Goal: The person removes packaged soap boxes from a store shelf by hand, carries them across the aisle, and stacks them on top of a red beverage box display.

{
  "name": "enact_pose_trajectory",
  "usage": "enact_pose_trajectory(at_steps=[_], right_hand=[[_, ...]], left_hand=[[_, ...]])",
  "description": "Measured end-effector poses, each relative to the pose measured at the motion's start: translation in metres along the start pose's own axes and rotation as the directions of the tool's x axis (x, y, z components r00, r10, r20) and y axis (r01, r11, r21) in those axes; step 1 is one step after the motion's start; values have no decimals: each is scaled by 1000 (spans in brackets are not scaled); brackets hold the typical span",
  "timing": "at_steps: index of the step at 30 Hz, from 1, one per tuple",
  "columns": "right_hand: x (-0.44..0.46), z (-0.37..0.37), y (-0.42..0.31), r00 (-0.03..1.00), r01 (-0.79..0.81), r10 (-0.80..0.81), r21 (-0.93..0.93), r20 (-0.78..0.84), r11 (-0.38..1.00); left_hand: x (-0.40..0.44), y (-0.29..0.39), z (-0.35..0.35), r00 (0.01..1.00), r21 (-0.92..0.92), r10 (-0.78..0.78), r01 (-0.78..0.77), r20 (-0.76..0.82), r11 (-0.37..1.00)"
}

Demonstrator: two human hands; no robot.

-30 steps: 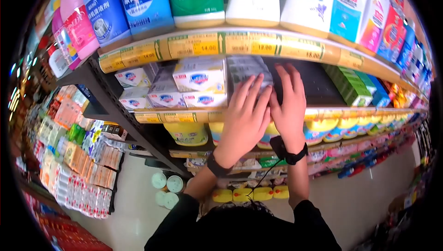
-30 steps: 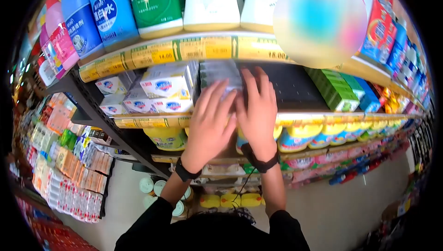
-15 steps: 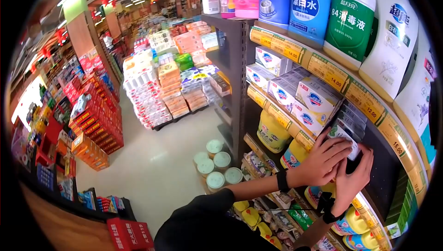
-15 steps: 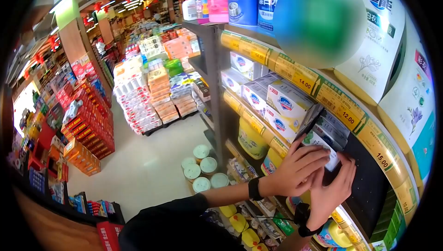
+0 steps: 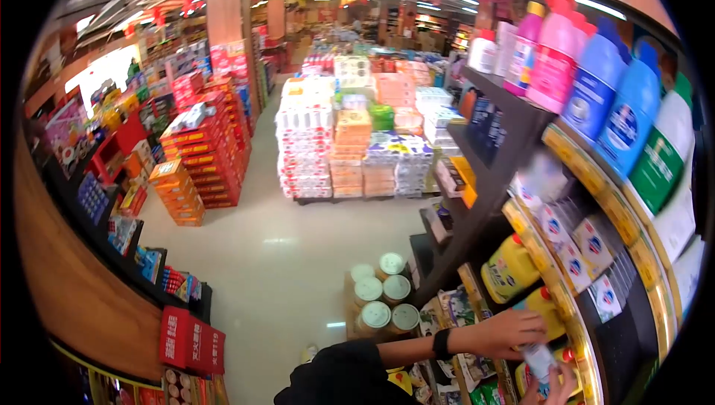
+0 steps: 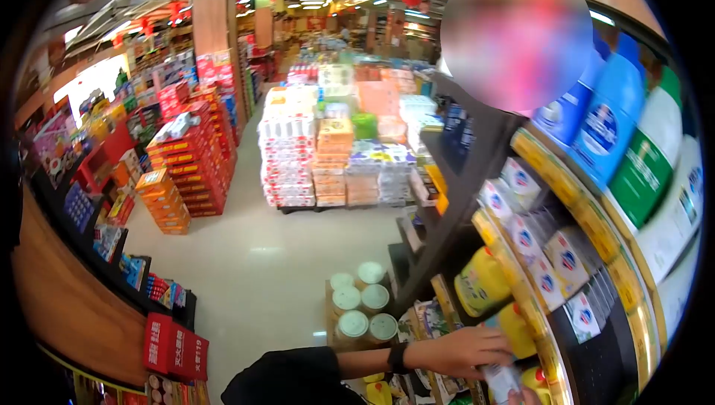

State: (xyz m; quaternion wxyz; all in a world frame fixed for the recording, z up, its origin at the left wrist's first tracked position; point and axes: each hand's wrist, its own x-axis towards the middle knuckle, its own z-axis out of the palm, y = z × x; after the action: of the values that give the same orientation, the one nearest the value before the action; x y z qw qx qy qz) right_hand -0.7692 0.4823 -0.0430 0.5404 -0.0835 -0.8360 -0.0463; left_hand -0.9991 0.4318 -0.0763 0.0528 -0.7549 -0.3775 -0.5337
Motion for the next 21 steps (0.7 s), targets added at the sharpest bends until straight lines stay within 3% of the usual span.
enact_pose_trajectory(at_steps=[2,3,4,5,6,7,9,11,13,14,15,18,21], right_hand=[[-47,22,-5,953,-199,174,78,249,977],[-74,38,-6,871,-339,283,75,402,938],[-81,50,-20,861,-237,184,54,475,970],[-84,64,-37,836,-128,83,46,543,991],[-99,84,-50,814,-132,60,82,578,988],[-113,105,-63,791,-134,33,121,611,984],[-121,140,-104,677,-314,56,219,734,924],[-118,175,-145,650,-267,-36,273,759,924],[-108,213,-184,547,-230,-154,325,823,917],[-89,223,-211,585,-222,-255,454,770,863],[-79,238,-230,451,-309,-274,437,849,845],[-62,282,-284,425,-237,-456,582,782,778],[-65,335,-339,202,-215,-511,547,836,809]], left_hand=[[-50,6,-28,978,-88,-149,162,143,983],[-86,1,-32,899,-98,-333,373,285,923],[-119,0,-42,779,-26,-467,524,419,851],[-141,16,-64,770,-28,-496,551,402,834],[-169,19,-73,676,46,-588,638,445,769],[-185,36,-96,689,44,-596,638,413,769],[-243,44,-115,683,90,-653,665,327,741],[-278,67,-147,651,167,-723,706,232,689],[-311,88,-186,630,221,-760,728,159,649],[-331,95,-201,606,261,-782,739,144,621],[-352,102,-213,582,296,-802,750,131,592],[-403,133,-249,543,270,-840,809,-3,522],[-431,168,-289,391,315,-913,886,-113,340]])
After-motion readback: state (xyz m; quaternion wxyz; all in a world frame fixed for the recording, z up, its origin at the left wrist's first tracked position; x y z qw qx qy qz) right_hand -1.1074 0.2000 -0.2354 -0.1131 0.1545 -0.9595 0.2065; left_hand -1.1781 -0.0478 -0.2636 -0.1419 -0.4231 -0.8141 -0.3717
